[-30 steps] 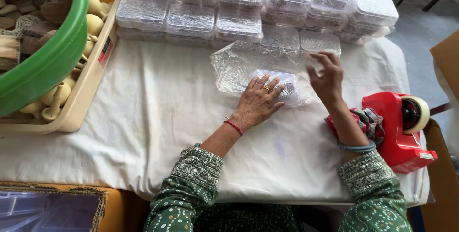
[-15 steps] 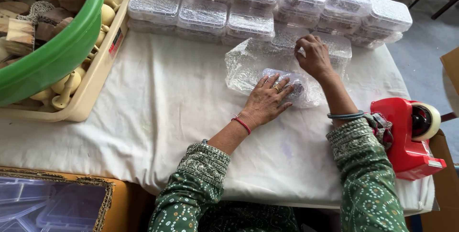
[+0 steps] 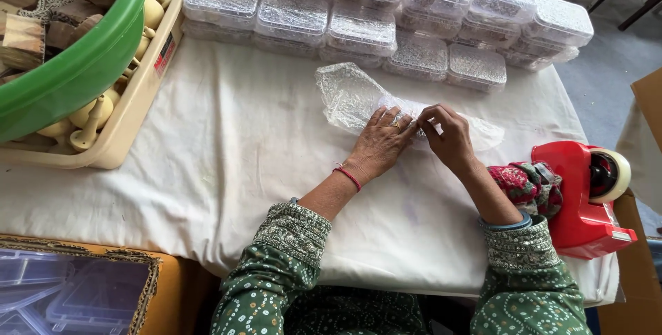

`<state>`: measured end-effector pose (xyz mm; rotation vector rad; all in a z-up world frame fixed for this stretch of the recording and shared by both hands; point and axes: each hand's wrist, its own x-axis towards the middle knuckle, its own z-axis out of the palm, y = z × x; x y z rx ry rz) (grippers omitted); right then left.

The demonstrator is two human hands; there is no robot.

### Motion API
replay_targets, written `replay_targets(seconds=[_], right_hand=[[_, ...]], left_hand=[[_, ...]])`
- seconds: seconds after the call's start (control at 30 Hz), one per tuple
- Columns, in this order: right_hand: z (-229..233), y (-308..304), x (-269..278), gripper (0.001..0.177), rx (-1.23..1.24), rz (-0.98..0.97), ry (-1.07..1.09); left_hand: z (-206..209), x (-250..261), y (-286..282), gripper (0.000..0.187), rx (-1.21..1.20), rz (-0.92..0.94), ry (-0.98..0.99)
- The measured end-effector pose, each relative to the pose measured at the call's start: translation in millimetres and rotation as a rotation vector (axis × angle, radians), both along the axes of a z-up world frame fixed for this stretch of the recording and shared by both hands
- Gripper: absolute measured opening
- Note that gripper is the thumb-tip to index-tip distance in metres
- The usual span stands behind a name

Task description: The person wipes the inside of a small plastic container with a cloth, places two decorative metal objects inside, and closes the lid. They then wrap the container in bubble wrap and secure it with tape from a dispenser.

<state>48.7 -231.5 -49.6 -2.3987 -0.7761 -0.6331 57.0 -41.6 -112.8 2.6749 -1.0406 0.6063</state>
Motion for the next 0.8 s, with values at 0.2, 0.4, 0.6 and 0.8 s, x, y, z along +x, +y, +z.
replay_targets(seconds=[0.2, 0.4, 0.6, 0.8], right_hand=[[-12, -1, 0, 0.015, 0.109, -0.005, 0.073], [-6, 0, -5, 0.017, 0.086, 0.028, 0.057], [-2, -2, -4, 0.017, 0.042, 0.047, 0.055], [22, -10, -14, 0.016, -0.02, 0.172, 0.122]], left_hand=[[-3, 3, 7, 0.069, -0.199, -0.032, 0.12], [69, -9, 31, 0.103, -0.235, 0.013, -0.105], [38, 7, 29, 0.066, -0.156, -0.027, -0.001], [38, 3, 28, 0.054, -0.182, -0.037, -0.018]])
